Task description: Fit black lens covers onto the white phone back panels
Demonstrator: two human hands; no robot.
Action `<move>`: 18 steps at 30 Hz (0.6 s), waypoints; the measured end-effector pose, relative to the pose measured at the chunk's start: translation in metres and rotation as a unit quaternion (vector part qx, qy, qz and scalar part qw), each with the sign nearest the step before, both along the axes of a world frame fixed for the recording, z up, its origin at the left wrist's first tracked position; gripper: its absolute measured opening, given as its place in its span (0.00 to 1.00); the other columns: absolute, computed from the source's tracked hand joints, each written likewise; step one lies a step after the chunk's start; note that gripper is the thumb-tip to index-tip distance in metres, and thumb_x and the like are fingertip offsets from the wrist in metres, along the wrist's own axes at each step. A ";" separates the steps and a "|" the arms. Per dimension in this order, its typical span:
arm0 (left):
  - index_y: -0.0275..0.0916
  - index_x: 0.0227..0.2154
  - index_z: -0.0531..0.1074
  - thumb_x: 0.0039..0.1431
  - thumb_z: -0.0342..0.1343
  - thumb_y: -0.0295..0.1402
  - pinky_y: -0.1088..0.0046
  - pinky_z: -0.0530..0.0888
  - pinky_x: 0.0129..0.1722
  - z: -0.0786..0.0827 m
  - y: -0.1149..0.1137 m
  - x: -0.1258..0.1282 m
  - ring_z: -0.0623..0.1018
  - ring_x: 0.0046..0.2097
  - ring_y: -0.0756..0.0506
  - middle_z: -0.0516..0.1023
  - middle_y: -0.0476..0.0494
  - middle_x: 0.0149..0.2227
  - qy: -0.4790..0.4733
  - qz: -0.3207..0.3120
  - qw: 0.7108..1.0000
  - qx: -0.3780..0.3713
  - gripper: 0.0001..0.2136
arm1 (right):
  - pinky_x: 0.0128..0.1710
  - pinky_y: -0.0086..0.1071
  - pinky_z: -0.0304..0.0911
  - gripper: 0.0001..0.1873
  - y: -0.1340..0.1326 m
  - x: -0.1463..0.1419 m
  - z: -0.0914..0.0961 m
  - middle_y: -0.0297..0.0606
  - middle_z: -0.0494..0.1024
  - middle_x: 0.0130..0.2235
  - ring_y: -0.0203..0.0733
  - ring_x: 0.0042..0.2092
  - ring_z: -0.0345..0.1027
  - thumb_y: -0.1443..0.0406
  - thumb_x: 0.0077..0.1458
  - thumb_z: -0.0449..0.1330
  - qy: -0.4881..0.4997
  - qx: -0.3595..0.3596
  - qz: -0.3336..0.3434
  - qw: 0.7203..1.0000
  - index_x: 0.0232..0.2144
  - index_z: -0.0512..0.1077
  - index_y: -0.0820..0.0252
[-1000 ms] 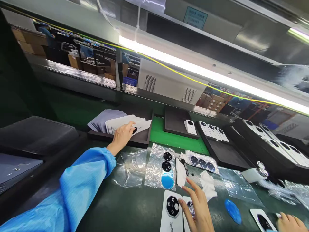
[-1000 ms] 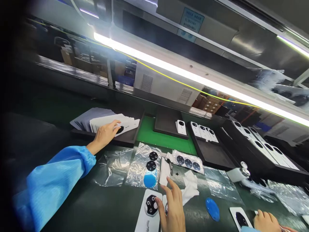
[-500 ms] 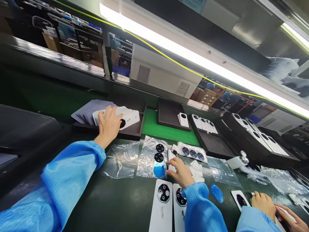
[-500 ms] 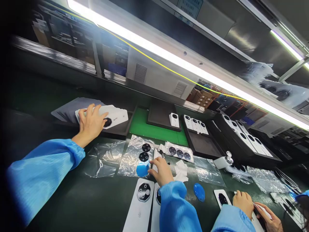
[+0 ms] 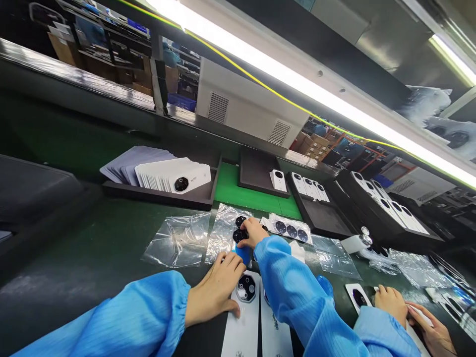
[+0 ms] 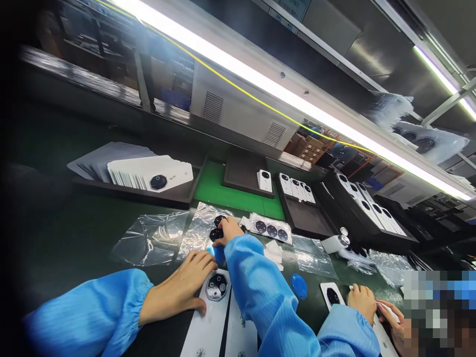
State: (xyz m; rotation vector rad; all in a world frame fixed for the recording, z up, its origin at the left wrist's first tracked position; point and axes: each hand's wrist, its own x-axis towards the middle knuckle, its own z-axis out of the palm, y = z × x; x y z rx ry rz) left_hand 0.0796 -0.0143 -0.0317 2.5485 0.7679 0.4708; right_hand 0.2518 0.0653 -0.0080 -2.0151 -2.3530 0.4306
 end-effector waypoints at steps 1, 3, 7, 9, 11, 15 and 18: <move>0.37 0.37 0.66 0.39 0.72 0.40 0.58 0.64 0.49 0.002 0.002 0.002 0.69 0.46 0.38 0.69 0.43 0.43 0.010 0.000 1.000 -0.011 0.25 | 0.47 0.45 0.66 0.16 0.003 0.000 -0.001 0.41 0.71 0.51 0.45 0.49 0.68 0.59 0.58 0.59 0.000 -0.005 0.001 1.000 0.47 0.69 0.61; 0.37 0.37 0.65 0.38 0.72 0.39 0.55 0.63 0.50 0.008 0.004 0.006 0.68 0.47 0.37 0.68 0.42 0.43 0.034 0.000 0.999 -0.030 0.26 | 0.46 0.44 0.67 0.16 0.008 0.002 -0.003 0.41 0.71 0.50 0.44 0.48 0.68 0.59 0.58 0.59 -0.001 -0.014 0.005 1.000 0.46 0.69 0.62; 0.35 0.37 0.65 0.33 0.74 0.34 0.53 0.63 0.51 0.019 0.004 0.013 0.67 0.49 0.34 0.67 0.38 0.44 0.080 0.004 0.995 -0.065 0.28 | 0.45 0.43 0.67 0.15 0.015 0.005 -0.007 0.41 0.72 0.49 0.44 0.47 0.69 0.59 0.59 0.59 -0.007 -0.020 0.010 1.000 0.46 0.69 0.62; 0.35 0.37 0.65 0.31 0.74 0.31 0.52 0.62 0.52 0.024 0.002 0.014 0.66 0.50 0.33 0.67 0.37 0.45 0.095 0.004 0.992 -0.083 0.29 | 0.45 0.43 0.67 0.16 0.016 0.005 -0.007 0.41 0.72 0.49 0.43 0.47 0.69 0.59 0.59 0.59 -0.011 -0.021 0.009 1.000 0.46 0.69 0.62; 0.35 0.37 0.65 0.33 0.73 0.30 0.53 0.61 0.54 0.029 0.000 0.011 0.66 0.51 0.33 0.66 0.36 0.47 0.099 0.002 0.991 -0.094 0.27 | 0.44 0.43 0.67 0.16 0.016 0.005 -0.006 0.41 0.72 0.49 0.43 0.46 0.69 0.59 0.59 0.59 -0.014 -0.022 0.006 1.000 0.46 0.69 0.62; 0.39 0.37 0.63 0.39 0.67 0.23 0.65 0.67 0.47 0.036 -0.006 -0.008 0.69 0.49 0.39 0.66 0.42 0.47 0.032 0.016 0.975 -0.217 0.22 | 0.43 0.42 0.68 0.16 0.014 0.003 -0.001 0.40 0.72 0.48 0.43 0.45 0.70 0.59 0.59 0.58 -0.016 -0.023 0.011 1.000 0.46 0.69 0.62; 0.43 0.36 0.60 0.42 0.60 0.21 0.73 0.67 0.37 0.032 -0.011 -0.025 0.72 0.39 0.45 0.69 0.52 0.37 -0.075 0.043 0.928 -0.363 0.19 | 0.43 0.41 0.69 0.16 0.009 0.000 0.002 0.40 0.72 0.48 0.42 0.45 0.70 0.59 0.59 0.59 -0.018 -0.015 0.021 1.000 0.47 0.68 0.62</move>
